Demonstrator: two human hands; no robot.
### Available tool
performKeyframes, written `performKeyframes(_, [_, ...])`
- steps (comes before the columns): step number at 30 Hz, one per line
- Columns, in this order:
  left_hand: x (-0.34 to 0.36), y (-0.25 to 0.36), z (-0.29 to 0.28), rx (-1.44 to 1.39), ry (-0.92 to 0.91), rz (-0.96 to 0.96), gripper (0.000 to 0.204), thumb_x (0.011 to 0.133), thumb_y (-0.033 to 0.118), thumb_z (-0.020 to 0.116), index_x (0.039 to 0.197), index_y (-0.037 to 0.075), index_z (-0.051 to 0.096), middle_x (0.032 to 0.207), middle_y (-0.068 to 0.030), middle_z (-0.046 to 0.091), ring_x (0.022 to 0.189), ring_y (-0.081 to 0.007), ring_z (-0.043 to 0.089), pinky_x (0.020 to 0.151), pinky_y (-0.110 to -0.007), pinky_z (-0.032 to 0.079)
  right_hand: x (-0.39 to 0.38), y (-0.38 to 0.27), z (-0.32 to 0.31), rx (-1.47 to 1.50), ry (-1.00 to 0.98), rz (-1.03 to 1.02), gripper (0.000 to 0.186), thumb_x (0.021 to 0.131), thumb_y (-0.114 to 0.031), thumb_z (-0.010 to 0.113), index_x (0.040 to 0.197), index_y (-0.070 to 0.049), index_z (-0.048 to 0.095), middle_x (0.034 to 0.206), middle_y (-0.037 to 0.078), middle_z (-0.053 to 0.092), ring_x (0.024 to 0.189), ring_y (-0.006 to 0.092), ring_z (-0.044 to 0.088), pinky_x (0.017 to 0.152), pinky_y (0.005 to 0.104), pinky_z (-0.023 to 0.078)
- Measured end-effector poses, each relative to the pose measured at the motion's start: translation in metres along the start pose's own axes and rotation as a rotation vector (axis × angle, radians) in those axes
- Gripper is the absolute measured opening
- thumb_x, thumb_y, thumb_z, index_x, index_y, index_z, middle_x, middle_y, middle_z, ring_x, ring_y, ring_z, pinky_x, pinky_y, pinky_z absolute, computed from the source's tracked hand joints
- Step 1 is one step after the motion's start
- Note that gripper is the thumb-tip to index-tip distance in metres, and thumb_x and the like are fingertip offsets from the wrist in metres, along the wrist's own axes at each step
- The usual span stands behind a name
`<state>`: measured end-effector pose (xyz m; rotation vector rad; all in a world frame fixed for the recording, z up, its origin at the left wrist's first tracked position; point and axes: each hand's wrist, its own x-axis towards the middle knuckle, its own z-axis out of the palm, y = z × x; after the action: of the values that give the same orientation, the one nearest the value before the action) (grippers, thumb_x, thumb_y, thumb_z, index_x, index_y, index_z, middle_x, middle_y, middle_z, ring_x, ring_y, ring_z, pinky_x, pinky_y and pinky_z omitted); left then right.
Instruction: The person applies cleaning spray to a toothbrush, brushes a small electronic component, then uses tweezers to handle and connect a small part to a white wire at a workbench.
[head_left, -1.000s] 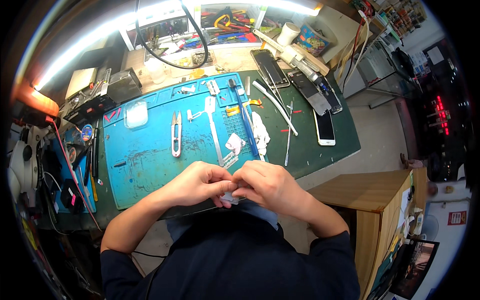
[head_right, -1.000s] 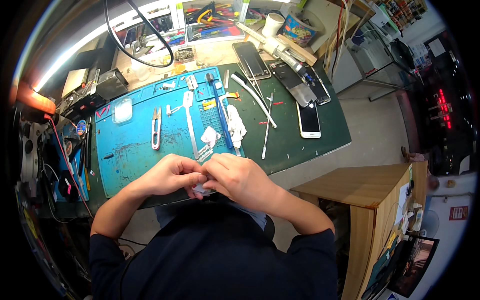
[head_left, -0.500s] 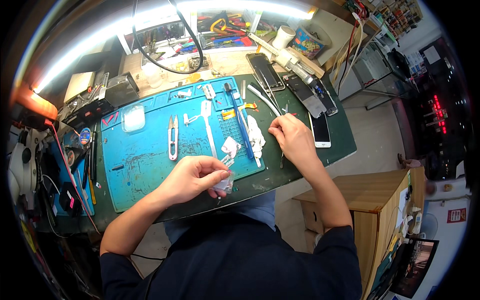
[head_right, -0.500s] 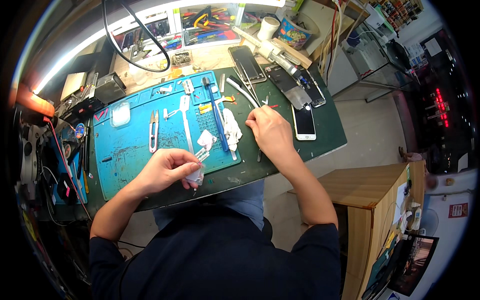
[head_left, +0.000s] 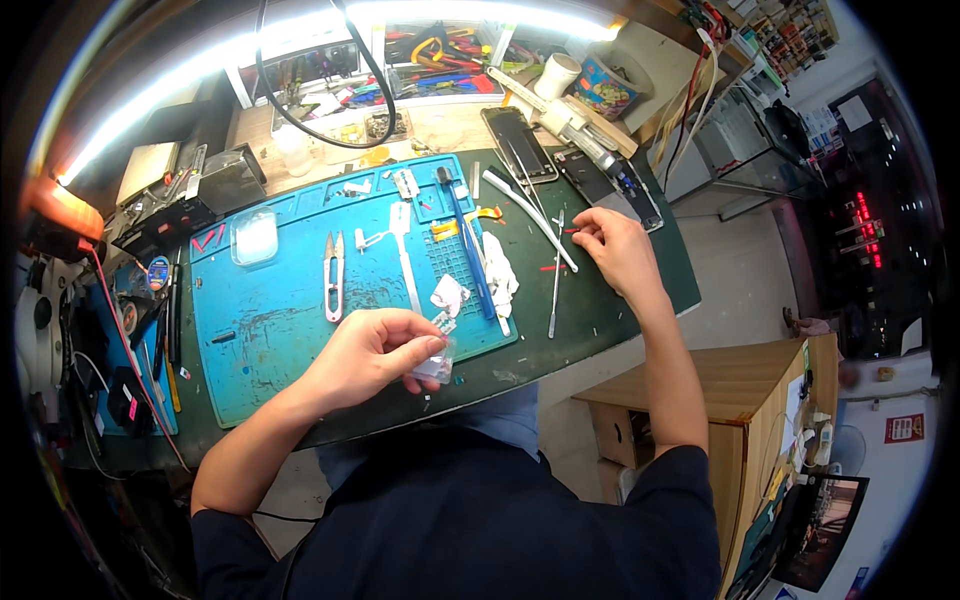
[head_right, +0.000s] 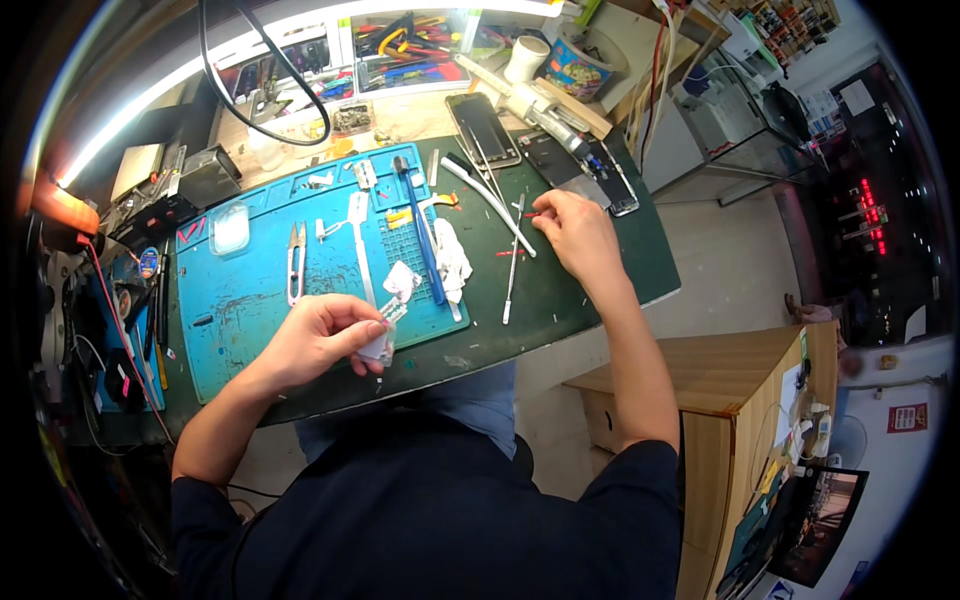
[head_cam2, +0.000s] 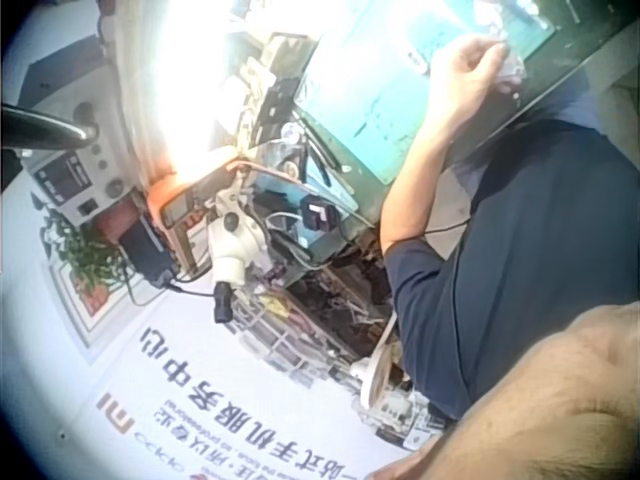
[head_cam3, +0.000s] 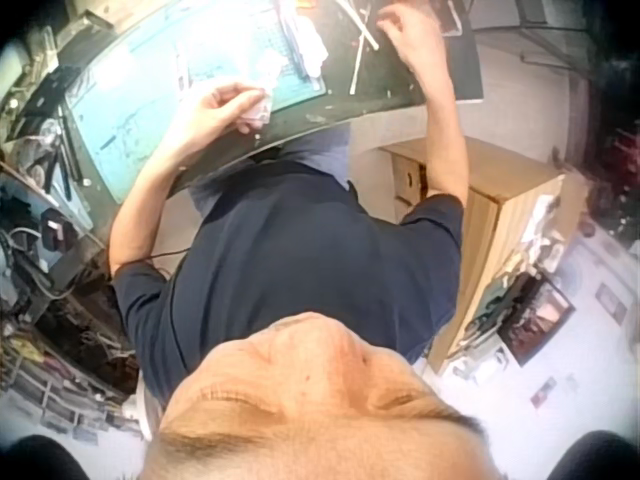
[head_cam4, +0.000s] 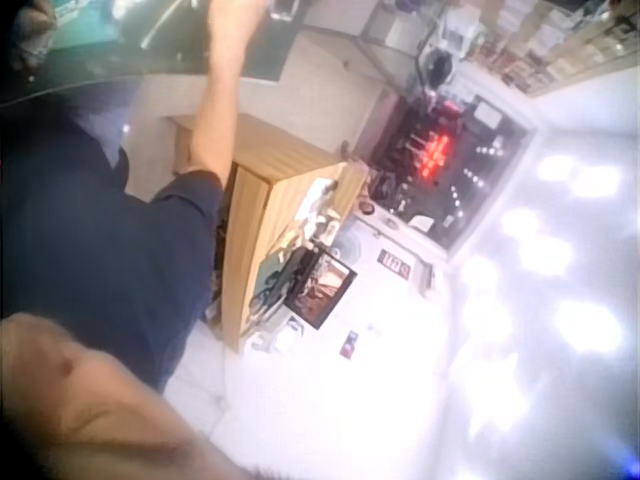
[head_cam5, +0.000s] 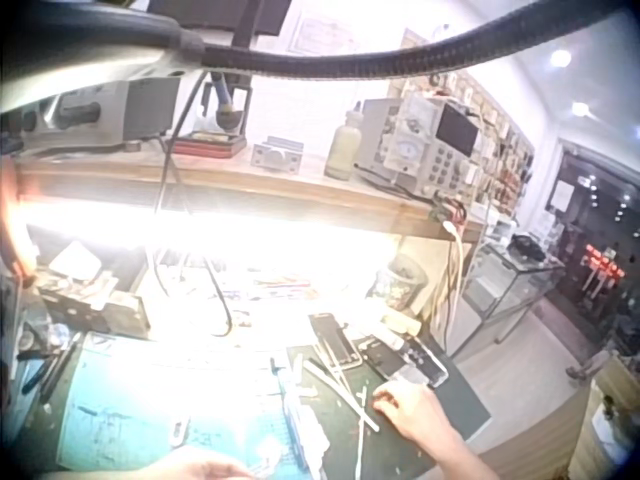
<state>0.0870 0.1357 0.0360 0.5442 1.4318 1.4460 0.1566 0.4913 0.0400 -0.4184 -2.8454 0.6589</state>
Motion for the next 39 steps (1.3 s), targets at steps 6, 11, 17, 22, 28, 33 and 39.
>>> performKeyframes(6, [0.0, -0.001, 0.0, 0.006, 0.016, -0.001, 0.022, 0.104, 0.017, 0.061, 0.11, -0.003, 0.067, 0.093, -0.0111, 0.074, 0.079, -0.017, 0.074, 0.063, -0.026, 0.058, 0.016, 0.003, -0.001, -0.215, -0.074, -0.175, 0.012, 0.086, -0.013, 0.074, 0.09, -0.003, 0.071, 0.087, 0.015, 0.069, 0.085, 0.0342, 0.067, 0.076, 0.0436, 0.053])
performKeyframes(11, [0.0, -0.001, 0.0, 0.017, 0.012, 0.013, 0.023, 0.104, 0.018, 0.061, 0.111, -0.003, 0.067, 0.093, -0.0111, 0.074, 0.078, -0.0164, 0.074, 0.063, -0.026, 0.058, 0.018, 0.016, 0.005, -0.335, -0.087, -0.34, 0.011, 0.091, -0.01, 0.07, 0.089, 0.0, 0.065, 0.086, 0.015, 0.062, 0.083, 0.0356, 0.064, 0.075, 0.0443, 0.051])
performKeyframes(17, [-0.002, 0.0, 0.0, 0.012, 0.018, 0.023, 0.025, 0.104, 0.019, 0.061, 0.112, -0.004, 0.067, 0.093, -0.0106, 0.074, 0.079, -0.0156, 0.073, 0.064, -0.026, 0.058, -0.005, 0.008, 0.0, -0.194, 0.029, -0.278, 0.009, 0.092, -0.008, 0.067, 0.095, -0.002, 0.062, 0.088, 0.015, 0.064, 0.085, 0.036, 0.065, 0.075, 0.047, 0.051])
performKeyframes(22, [-0.003, 0.0, 0.0, 0.018, 0.016, 0.025, 0.025, 0.105, 0.019, 0.06, 0.111, -0.004, 0.067, 0.093, -0.01, 0.074, 0.079, -0.0152, 0.073, 0.065, -0.026, 0.058, -0.028, -0.016, -0.012, 0.009, -0.077, -0.226, 0.008, 0.089, -0.009, 0.071, 0.094, -0.004, 0.067, 0.089, 0.012, 0.067, 0.083, 0.0333, 0.067, 0.072, 0.043, 0.053])
performKeyframes(28, [-0.001, 0.0, 0.001, 0.028, 0.017, 0.026, 0.022, 0.105, 0.018, 0.061, 0.11, -0.002, 0.067, 0.093, -0.0105, 0.074, 0.079, -0.0163, 0.074, 0.063, -0.026, 0.058, -0.036, -0.013, -0.005, -0.135, -0.043, -0.31, 0.009, 0.085, -0.01, 0.075, 0.091, -0.005, 0.072, 0.087, 0.01, 0.068, 0.078, 0.0308, 0.068, 0.07, 0.041, 0.054])
performKeyframes(33, [-0.001, -0.001, 0.0, 0.042, 0.017, 0.036, 0.022, 0.105, 0.018, 0.06, 0.111, -0.003, 0.067, 0.093, -0.0104, 0.074, 0.079, -0.0162, 0.074, 0.064, -0.025, 0.058, -0.034, -0.013, -0.004, -0.118, -0.081, -0.298, 0.01, 0.085, -0.012, 0.075, 0.09, -0.004, 0.072, 0.086, 0.011, 0.068, 0.078, 0.0316, 0.068, 0.07, 0.0414, 0.054])
performKeyframes(39, [-0.001, -0.003, 0.001, 0.055, 0.01, 0.036, 0.022, 0.105, 0.017, 0.06, 0.112, -0.002, 0.067, 0.095, -0.0104, 0.074, 0.08, -0.0157, 0.074, 0.065, -0.025, 0.058, -0.027, -0.014, -0.003, -0.133, -0.096, -0.309, 0.009, 0.084, -0.011, 0.075, 0.088, -0.005, 0.072, 0.086, 0.011, 0.068, 0.079, 0.0321, 0.068, 0.071, 0.0415, 0.054])
